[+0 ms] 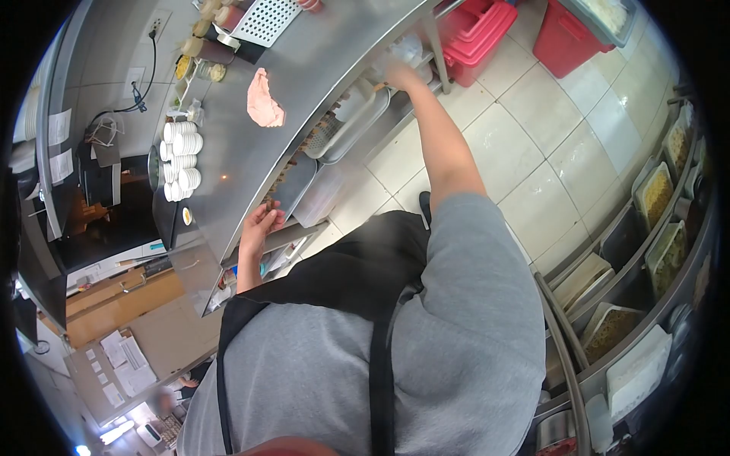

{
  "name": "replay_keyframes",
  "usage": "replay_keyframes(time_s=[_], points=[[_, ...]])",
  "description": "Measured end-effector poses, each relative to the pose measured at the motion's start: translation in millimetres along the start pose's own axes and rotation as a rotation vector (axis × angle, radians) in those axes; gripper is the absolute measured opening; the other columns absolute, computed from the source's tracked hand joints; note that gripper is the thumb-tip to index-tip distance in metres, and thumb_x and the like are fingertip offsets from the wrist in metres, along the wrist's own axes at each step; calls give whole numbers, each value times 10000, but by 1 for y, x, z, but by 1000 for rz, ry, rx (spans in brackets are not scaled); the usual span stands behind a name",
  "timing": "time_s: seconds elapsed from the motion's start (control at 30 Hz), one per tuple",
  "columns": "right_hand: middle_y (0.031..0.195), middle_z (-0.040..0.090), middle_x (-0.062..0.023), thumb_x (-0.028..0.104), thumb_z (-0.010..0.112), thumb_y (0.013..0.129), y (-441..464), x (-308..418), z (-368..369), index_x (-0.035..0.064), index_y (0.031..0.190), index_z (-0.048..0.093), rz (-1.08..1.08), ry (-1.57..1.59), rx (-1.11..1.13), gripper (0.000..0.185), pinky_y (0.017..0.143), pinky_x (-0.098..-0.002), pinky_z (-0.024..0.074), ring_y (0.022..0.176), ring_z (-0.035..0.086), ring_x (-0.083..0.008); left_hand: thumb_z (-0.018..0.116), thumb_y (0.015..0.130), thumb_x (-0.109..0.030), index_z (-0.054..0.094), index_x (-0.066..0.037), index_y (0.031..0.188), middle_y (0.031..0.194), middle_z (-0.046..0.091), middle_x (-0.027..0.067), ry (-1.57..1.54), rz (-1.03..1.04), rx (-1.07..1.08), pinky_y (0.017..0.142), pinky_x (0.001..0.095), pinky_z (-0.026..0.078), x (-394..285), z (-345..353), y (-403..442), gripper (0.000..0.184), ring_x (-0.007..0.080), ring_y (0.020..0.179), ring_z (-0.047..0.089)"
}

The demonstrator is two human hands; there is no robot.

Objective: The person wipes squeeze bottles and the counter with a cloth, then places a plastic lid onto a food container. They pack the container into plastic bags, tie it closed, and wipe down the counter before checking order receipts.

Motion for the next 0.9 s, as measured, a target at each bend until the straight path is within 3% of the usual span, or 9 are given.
replay_keyframes(time_s=[0.07,0.13,0.23,0.57,0.67,0.7,0.73,0.8,0.9], points=[[915,624,-138,108,600,750,0,-28,16,38,1075,584,54,246,14,333,675,-285,491,801,617,-187,546,853,-139,509,1,1106,874,610,69,-1,2,-6,673,226,474,-2,-1,0,292,111,740,579],[798,615,-88,60,590,773,-31,-52,11,-23,976,601,367,1326,-252,219,600,-238,489,682,597,-135,532,860,-139,484,-9,1095,884,614,89,-21,-8,-43,624,225,468,-5,-3,-3,273,116,710,579],[735,599,-71,40,586,775,-37,-86,14,-30,878,609,580,1607,-571,127,575,-244,490,621,584,-155,524,866,-154,461,-23,1085,894,617,110,-115,-66,-52,585,227,461,-3,-6,-4,263,125,684,581],[684,593,-71,22,601,743,20,-49,-9,-12,813,586,575,1572,-609,80,497,-235,483,574,577,-152,482,877,-115,403,14,1157,1098,542,191,-450,-19,84,730,261,478,-28,23,2,318,222,933,575],[735,574,-97,44,630,730,32,-115,41,-23,845,570,762,1274,-616,146,509,-279,481,595,573,-193,493,863,-75,359,44,1192,1173,486,210,-545,12,136,864,307,455,-41,24,0,375,274,1063,519],[691,546,-74,79,632,739,12,-117,52,-10,817,556,981,1371,-707,141,494,-275,462,578,561,-184,493,863,-75,359,44,1192,1173,486,210,-562,14,93,864,307,455,-44,22,-3,375,274,1063,519],[643,510,-56,127,623,759,24,-154,90,9,773,543,827,1329,-706,143,450,-279,430,536,536,-170,500,860,-74,368,47,1185,1165,492,212,-582,42,100,877,309,451,-50,23,-5,371,274,1063,521],[610,498,-40,207,520,827,-22,-99,76,34,803,556,846,1301,-618,179,412,-262,398,490,490,-143,507,857,-73,378,50,1177,1156,498,213,-614,79,77,889,310,447,-54,18,-9,367,273,1062,522],[674,544,-15,145,459,811,-49,-41,111,79,861,582,564,1401,-204,148,436,-229,379,534,500,-110,524,850,-73,408,54,1148,1126,518,212,-619,99,94,910,311,439,-54,16,-9,344,271,1056,528]])
Point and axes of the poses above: each hand's wrist, its own y-axis towards the middle knuckle, its own z-axis out of the palm, x = y × z, the point moved 6 cm from there along y, towards the middle knuckle
